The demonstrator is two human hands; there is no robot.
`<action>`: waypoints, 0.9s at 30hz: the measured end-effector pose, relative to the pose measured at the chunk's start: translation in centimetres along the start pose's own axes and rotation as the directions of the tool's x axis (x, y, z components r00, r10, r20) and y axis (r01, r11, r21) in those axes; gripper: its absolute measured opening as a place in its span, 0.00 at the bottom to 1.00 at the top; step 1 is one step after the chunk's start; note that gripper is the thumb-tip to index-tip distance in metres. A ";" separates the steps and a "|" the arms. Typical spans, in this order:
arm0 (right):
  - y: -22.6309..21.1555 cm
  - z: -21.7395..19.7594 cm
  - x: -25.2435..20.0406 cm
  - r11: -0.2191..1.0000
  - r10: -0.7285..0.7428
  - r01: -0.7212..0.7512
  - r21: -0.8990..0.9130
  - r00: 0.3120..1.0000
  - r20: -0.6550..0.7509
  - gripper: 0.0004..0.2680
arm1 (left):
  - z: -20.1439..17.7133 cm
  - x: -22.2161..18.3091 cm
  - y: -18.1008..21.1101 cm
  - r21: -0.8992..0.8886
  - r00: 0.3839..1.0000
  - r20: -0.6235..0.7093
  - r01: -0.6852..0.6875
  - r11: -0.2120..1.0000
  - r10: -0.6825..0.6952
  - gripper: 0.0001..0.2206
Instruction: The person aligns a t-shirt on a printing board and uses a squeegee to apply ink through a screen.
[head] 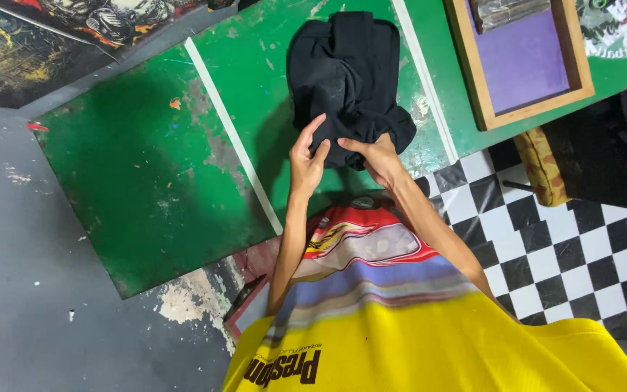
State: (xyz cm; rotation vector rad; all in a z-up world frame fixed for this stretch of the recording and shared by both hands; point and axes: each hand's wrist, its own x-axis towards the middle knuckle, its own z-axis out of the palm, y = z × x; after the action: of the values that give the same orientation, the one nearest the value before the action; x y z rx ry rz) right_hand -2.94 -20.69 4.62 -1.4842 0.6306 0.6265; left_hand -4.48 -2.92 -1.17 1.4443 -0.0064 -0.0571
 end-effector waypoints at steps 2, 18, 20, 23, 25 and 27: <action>-0.1 0.4 0.1 1.000 -0.007 0.007 0.008 1.000 -0.003 0.16 | -0.8 -0.3 -0.3 -0.027 0.998 -0.031 0.054 0.998 -0.055 0.22; 5.4 0.8 3.5 0.967 -0.240 0.241 0.085 0.970 -0.019 0.12 | -2.3 -0.9 0.2 -0.063 0.985 -0.075 0.149 0.987 -0.153 0.26; 3.5 0.3 2.1 0.963 -0.235 0.238 0.128 0.971 -0.035 0.13 | -2.6 -1.2 -0.4 -0.126 0.986 -0.120 0.099 0.987 -0.114 0.27; 2.7 -0.6 1.5 0.931 -0.258 0.253 0.264 0.966 -0.016 0.16 | -2.7 -1.5 -0.6 -0.249 0.979 -0.167 0.072 0.966 -0.116 0.29; 2.0 -0.7 0.8 0.895 -0.292 0.268 0.356 0.956 0.014 0.18 | -2.0 -1.5 0.1 -0.313 0.975 -0.162 0.095 0.945 -0.152 0.30; 0.5 -0.6 -0.6 0.997 0.013 -0.020 -0.078 0.996 -0.093 0.18 | -0.5 -1.1 1.3 -0.075 0.961 -0.077 0.259 0.963 -0.265 0.34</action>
State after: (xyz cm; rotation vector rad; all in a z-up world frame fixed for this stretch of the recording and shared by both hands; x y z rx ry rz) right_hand -3.73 -21.25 4.70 -1.5902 0.6973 0.6036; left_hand -5.56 -2.22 0.06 1.3750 0.2562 -0.2106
